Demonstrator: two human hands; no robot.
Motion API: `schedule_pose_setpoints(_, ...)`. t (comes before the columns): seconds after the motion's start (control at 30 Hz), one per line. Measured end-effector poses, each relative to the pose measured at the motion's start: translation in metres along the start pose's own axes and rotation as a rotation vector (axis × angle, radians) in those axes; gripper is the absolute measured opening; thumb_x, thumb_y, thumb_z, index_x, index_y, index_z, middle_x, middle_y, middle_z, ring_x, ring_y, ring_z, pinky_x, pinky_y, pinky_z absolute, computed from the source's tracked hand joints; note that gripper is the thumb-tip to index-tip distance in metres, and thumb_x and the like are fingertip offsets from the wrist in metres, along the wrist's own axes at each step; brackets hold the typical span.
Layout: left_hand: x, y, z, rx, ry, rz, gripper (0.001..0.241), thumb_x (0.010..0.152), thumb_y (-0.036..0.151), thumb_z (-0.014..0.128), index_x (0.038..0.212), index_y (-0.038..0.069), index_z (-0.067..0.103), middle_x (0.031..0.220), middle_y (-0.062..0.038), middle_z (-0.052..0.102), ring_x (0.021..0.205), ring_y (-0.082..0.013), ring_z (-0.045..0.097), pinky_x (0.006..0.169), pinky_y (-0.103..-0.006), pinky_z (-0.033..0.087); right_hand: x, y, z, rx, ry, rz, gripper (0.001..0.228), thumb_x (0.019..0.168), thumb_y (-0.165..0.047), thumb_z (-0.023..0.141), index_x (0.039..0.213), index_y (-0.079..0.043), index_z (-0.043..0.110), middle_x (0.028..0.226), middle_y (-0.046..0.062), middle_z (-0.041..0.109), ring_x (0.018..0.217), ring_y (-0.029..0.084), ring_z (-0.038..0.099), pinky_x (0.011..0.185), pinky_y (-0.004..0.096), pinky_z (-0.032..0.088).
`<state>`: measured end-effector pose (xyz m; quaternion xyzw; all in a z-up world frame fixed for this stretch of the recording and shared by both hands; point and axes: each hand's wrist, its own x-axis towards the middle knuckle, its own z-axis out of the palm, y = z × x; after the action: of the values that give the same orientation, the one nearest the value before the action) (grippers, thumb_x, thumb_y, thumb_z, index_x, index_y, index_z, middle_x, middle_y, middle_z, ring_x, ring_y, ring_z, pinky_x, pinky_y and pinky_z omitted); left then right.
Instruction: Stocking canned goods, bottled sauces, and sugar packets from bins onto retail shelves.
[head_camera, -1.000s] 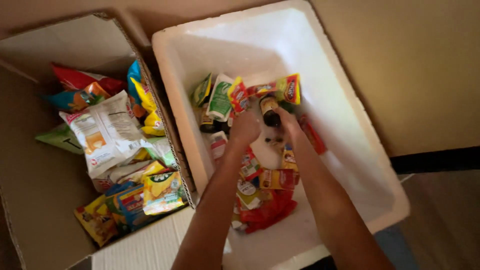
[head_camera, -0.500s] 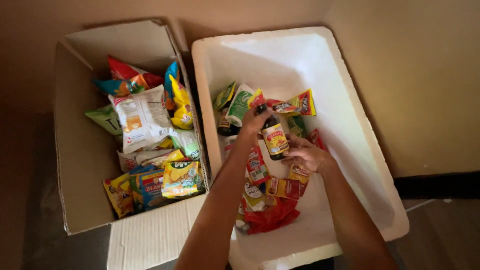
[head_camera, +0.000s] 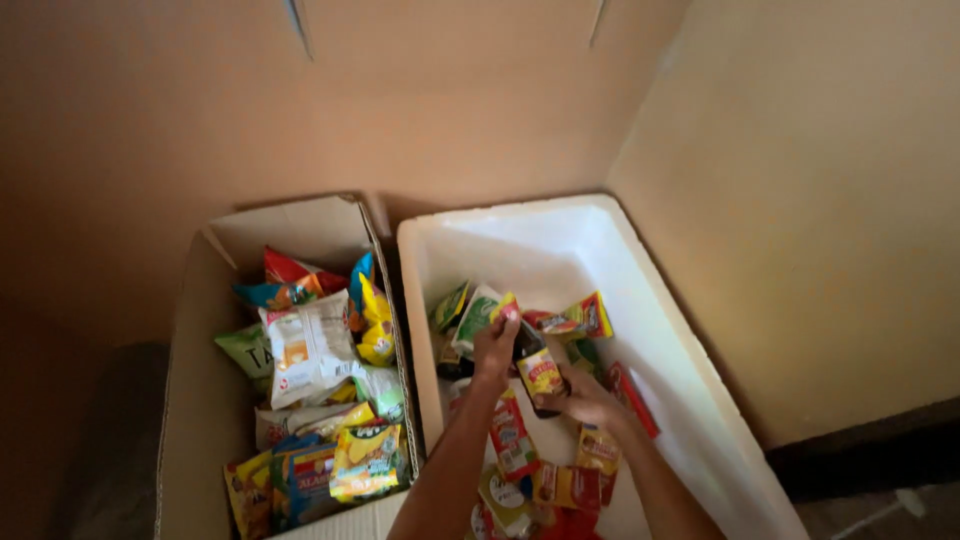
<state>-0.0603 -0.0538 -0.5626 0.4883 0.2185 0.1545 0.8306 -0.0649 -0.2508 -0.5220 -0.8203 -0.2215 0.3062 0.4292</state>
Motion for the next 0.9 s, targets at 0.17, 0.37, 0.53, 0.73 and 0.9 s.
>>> schedule_pose_setpoints(0.17,0.002,-0.017,0.0,0.158,-0.109,-0.179,0.04,0.095,0.04,0.071,0.104,0.001,0.073,0.076,-0.006,0.064,0.059,-0.0195,0.061,0.044,-0.0367,0.05,-0.022,-0.031,-0.004,0.402,0.052,0.128,0.074,0.077,-0.035,0.085,0.139,-0.012,0.052,0.117,0.006,0.072,0.106,0.018,0.068,0.088,0.031,0.056)
schedule_pose_setpoints(0.37,-0.013,0.011,0.015,0.558,-0.329,-0.268,0.042,0.085,0.03,0.072,0.124,0.021,0.061,0.096,-0.002,0.071,0.078,-0.0232,0.07,0.05,-0.0431,0.058,-0.012,-0.031,-0.001,0.727,0.08,0.231,0.059,0.085,-0.035,0.072,0.135,-0.009,0.056,0.114,0.003,0.068,0.095,0.026,0.07,0.072,0.039,0.053)
schedule_pose_setpoints(0.53,-0.024,0.014,0.01,0.322,-0.556,0.162,0.034,0.086,0.011,0.074,0.118,0.004,0.067,0.1,-0.009,0.075,0.086,-0.021,0.069,0.069,-0.034,0.06,0.021,0.012,-0.003,0.595,0.298,-0.259,0.059,0.089,-0.017,0.076,0.143,-0.01,0.054,0.125,0.002,0.066,0.112,0.013,0.062,0.093,0.031,0.054)
schedule_pose_setpoints(0.73,-0.062,0.084,0.026,0.255,-0.529,0.083,0.049,0.091,0.015,0.077,0.136,0.006,0.059,0.119,-0.01,0.072,0.103,-0.0177,0.068,0.078,-0.0328,0.058,-0.02,-0.063,-0.008,0.524,0.279,-0.238,0.059,0.089,-0.021,0.077,0.142,-0.011,0.053,0.124,0.0,0.067,0.112,0.013,0.065,0.098,0.032,0.056)
schedule_pose_setpoints(0.9,-0.076,0.099,0.028,0.351,-0.443,-0.053,0.059,0.088,0.02,0.076,0.142,0.009,0.055,0.122,-0.011,0.072,0.104,-0.0204,0.069,0.073,-0.0395,0.06,-0.011,-0.046,-0.009,0.521,0.278,-0.189,0.056,0.088,-0.021,0.078,0.139,-0.012,0.057,0.119,-0.001,0.068,0.107,0.012,0.065,0.093,0.031,0.055)
